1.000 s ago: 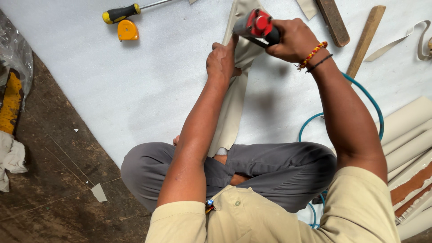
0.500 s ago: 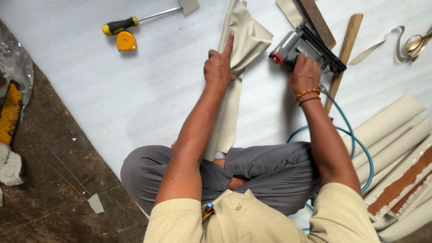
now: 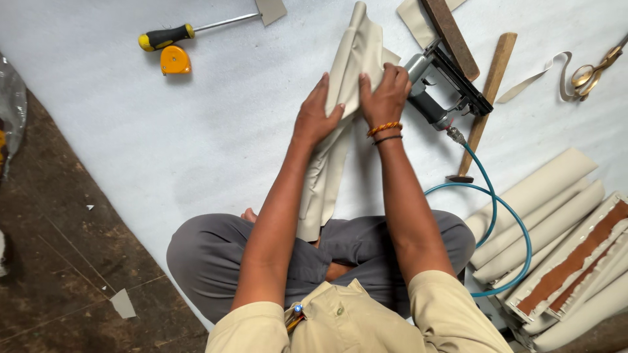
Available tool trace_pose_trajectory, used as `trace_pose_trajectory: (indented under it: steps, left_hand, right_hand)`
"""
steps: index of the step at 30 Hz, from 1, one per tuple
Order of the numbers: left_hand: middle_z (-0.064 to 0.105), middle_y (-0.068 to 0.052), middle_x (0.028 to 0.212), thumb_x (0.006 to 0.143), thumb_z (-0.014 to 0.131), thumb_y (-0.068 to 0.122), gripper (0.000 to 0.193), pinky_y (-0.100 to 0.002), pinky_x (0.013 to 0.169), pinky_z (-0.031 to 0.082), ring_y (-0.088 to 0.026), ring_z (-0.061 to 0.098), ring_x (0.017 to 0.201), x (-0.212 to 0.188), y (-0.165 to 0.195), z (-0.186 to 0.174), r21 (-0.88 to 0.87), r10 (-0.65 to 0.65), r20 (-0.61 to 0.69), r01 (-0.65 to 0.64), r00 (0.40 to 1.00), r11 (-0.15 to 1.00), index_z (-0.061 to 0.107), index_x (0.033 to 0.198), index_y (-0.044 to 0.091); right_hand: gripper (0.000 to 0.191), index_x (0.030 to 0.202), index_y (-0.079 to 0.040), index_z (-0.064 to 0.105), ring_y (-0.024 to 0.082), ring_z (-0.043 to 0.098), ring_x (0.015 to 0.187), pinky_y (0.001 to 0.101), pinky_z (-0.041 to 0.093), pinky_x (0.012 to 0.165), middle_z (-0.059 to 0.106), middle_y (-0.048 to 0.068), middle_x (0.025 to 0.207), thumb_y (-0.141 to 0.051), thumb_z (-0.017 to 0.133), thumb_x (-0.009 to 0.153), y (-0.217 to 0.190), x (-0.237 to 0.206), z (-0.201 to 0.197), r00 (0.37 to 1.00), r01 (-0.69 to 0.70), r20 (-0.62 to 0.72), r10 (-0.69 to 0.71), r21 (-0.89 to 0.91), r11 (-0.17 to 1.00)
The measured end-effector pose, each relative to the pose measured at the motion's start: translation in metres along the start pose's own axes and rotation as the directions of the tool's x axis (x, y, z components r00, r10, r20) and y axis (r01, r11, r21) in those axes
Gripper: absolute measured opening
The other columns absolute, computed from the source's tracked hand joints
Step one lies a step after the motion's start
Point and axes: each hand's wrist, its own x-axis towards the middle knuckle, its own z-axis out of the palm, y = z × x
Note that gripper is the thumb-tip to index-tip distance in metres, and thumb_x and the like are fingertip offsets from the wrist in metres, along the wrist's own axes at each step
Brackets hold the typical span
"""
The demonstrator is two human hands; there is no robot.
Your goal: The person sits on the floor and uses a power stapler to attach fabric to a long wooden strip, folding the fabric around it. They then trim excess fabric with scissors and place a wooden board on the covered strip.
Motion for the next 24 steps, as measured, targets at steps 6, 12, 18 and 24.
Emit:
trace_pose_trajectory:
  steps: [6,12,18,24]
  left_hand:
    - [0.044,-0.021,0.159,0.095,0.069,0.041,0.083,-0.043,0.118,0.041,-0.036,0.045,0.147,-0.007,-0.018,-0.002,-0.225,-0.013,0.018,0.017,1.000,0.974,0.027,0.162,0.015]
    - [0.039,-0.020,0.165,0.096,0.070,0.046,0.085,-0.045,0.122,0.036,-0.035,0.037,0.153,-0.006,-0.016,-0.005,-0.334,-0.009,0.047,0.024,0.999,0.942,0.025,0.164,0.020]
    - [0.034,-0.016,0.164,0.091,0.064,0.052,0.086,-0.046,0.117,0.038,-0.032,0.037,0.149,-0.005,-0.003,-0.006,-0.298,-0.173,0.186,0.223,0.967,0.928,0.024,0.163,0.027]
    - [0.042,-0.009,0.163,0.096,0.065,0.052,0.081,-0.048,0.124,0.028,-0.031,0.030,0.154,-0.012,0.010,0.008,-0.081,-0.074,0.085,0.081,0.994,0.993,0.027,0.162,0.024]
  right_hand:
    - [0.088,0.148,0.005,0.034,0.038,0.051,0.124,0.0471,0.046,0.106,0.039,0.027,0.146,-0.037,0.083,0.089,-0.024,-0.043,0.005,0.977,-0.168,-0.069,0.203,0.342,0.925]
    - [0.095,0.146,0.009,0.033,0.036,0.050,0.129,0.0448,0.043,0.108,0.046,0.028,0.141,-0.030,0.093,0.082,-0.031,-0.039,0.027,0.888,-0.397,0.010,0.460,0.522,0.755]
    - [0.049,0.120,0.016,0.058,0.036,0.073,0.094,0.0457,0.066,0.086,0.069,0.024,0.107,0.000,0.079,0.078,-0.009,-0.020,-0.001,0.745,-0.563,0.532,0.403,0.825,-0.048]
    - [0.048,0.129,0.006,0.057,0.028,0.073,0.101,0.0408,0.064,0.089,0.068,0.020,0.115,0.000,0.074,0.084,-0.021,-0.022,-0.034,0.739,-0.607,0.633,0.232,0.774,-0.177]
